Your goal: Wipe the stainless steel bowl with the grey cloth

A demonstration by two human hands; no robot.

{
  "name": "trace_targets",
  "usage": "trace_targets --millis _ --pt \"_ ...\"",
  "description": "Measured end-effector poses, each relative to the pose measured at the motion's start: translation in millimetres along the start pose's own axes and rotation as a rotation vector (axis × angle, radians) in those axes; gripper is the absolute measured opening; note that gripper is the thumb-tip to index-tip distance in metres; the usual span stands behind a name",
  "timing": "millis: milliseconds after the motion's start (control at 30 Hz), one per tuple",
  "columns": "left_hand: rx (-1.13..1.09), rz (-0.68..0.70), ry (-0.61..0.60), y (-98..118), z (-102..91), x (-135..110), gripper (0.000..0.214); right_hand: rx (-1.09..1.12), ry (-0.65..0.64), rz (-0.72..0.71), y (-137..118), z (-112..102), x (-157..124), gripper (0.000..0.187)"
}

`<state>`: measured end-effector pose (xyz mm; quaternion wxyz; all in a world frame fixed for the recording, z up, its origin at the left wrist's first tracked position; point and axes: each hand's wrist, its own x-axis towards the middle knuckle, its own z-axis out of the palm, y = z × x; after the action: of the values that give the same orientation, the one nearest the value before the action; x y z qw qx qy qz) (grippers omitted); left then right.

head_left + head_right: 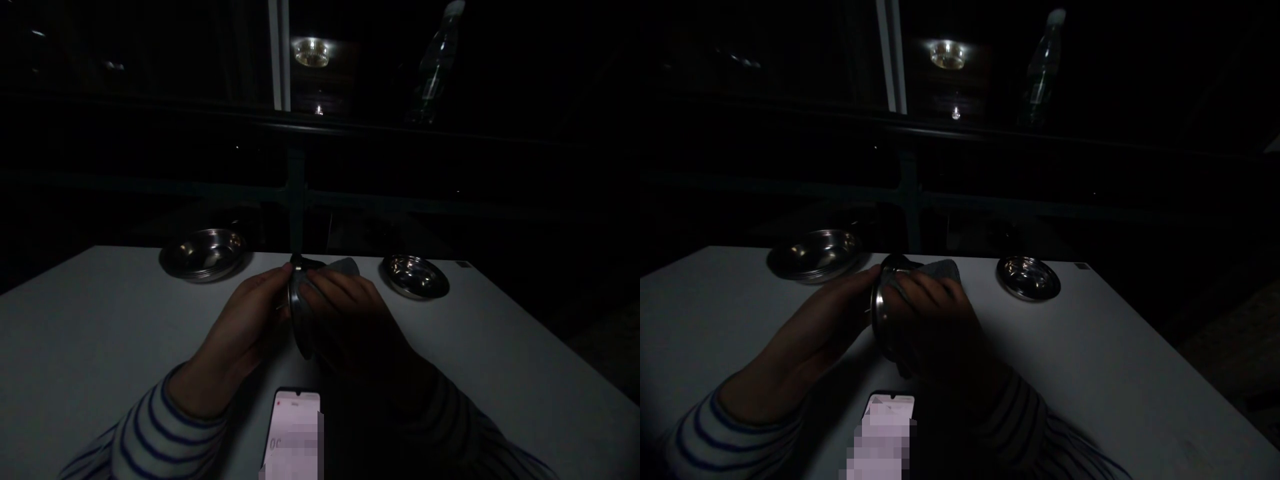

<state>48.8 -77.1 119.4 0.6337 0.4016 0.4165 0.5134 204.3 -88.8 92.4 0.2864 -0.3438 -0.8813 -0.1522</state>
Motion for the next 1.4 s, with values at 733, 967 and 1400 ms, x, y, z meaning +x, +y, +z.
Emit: trace_targets --millis 733,967,1400 --pt "-0.208 -0.009 -0.015 -8.6 9.8 -16.8 0.018 -0.158 0.190 -0.010 -15.9 10.5 -3.8 0.034" --pt "-0.238 -0.028 0.070 -6.9 4.6 -12.6 0.015 -0.209 0.176 -0.087 -16.9 15.0 -3.5 0.031" --pt "-0.242 -0.019 -0.014 -11.7 12.3 -19.6 0.017 -0.141 0.172 -0.015 -13.3 3.6 -3.3 0.034"
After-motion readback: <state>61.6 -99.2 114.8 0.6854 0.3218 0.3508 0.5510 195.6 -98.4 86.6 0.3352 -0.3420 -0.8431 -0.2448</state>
